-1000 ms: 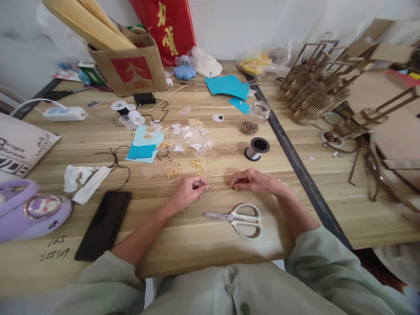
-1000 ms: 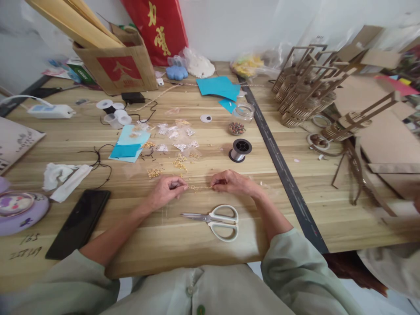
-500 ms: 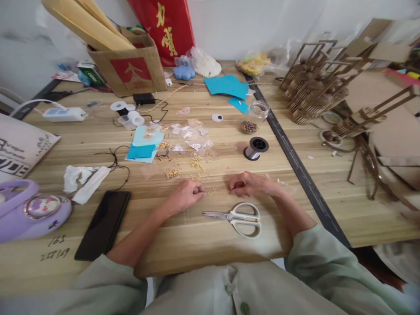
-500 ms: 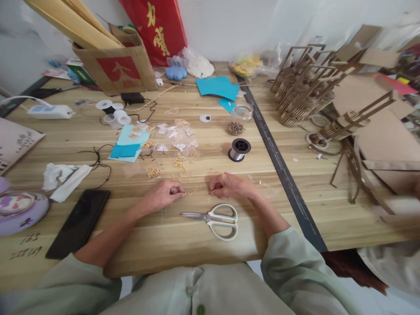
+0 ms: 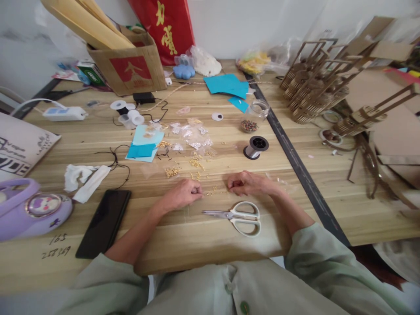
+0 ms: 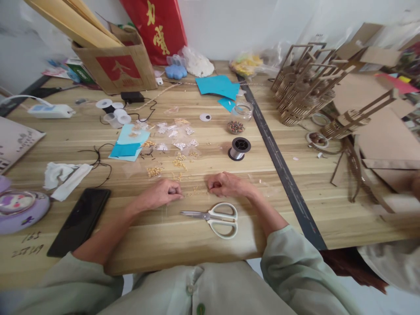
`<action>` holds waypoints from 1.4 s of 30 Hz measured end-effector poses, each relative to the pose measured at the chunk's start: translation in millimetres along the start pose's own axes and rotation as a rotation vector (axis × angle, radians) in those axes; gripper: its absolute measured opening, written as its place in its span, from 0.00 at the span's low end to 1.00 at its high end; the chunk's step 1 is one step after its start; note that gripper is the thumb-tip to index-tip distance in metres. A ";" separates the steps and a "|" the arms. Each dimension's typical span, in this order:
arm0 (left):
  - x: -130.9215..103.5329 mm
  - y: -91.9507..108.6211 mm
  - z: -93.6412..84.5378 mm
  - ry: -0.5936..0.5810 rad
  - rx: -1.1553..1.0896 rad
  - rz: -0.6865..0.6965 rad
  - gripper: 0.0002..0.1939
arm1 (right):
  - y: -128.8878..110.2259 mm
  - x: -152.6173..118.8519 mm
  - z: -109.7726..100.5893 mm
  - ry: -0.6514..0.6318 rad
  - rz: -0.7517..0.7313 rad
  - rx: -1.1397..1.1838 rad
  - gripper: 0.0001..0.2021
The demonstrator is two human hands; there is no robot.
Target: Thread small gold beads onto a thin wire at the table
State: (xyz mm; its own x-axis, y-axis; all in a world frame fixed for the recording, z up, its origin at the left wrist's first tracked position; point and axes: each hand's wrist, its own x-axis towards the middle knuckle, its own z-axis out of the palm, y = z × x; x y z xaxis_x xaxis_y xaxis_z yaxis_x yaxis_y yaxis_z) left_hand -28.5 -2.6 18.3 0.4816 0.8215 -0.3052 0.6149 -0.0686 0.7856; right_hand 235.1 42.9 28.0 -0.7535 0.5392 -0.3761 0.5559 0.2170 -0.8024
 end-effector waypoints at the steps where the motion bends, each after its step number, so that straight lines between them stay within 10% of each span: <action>1: -0.8 0.6 -2.2 -0.007 -0.004 0.003 0.12 | 0.5 -0.1 -0.4 -0.006 -0.007 0.006 0.04; 10: -6.0 5.2 -21.8 -0.119 -0.281 0.020 0.22 | 9.0 1.9 -2.2 -0.050 -0.034 0.069 0.05; 21: 0.7 8.0 -11.5 0.016 -0.685 0.063 0.19 | 9.1 -0.6 -3.0 -0.049 -0.051 0.078 0.04; 33: 8.8 22.3 -10.5 0.036 -0.364 0.119 0.17 | -1.0 -12.3 -10.6 -0.078 -0.011 -0.140 0.06; 42: 11.1 48.0 -2.0 0.156 0.247 0.202 0.18 | -16.9 -6.2 1.8 0.392 -0.190 -0.114 0.16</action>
State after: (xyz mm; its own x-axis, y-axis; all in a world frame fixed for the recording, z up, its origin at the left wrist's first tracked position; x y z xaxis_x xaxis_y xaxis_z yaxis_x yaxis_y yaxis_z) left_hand 5.2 4.3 53.7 0.5193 0.8527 -0.0564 0.6586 -0.3573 0.6623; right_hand 229.8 34.4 43.1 -0.6683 0.7439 -0.0056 0.4719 0.4181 -0.7762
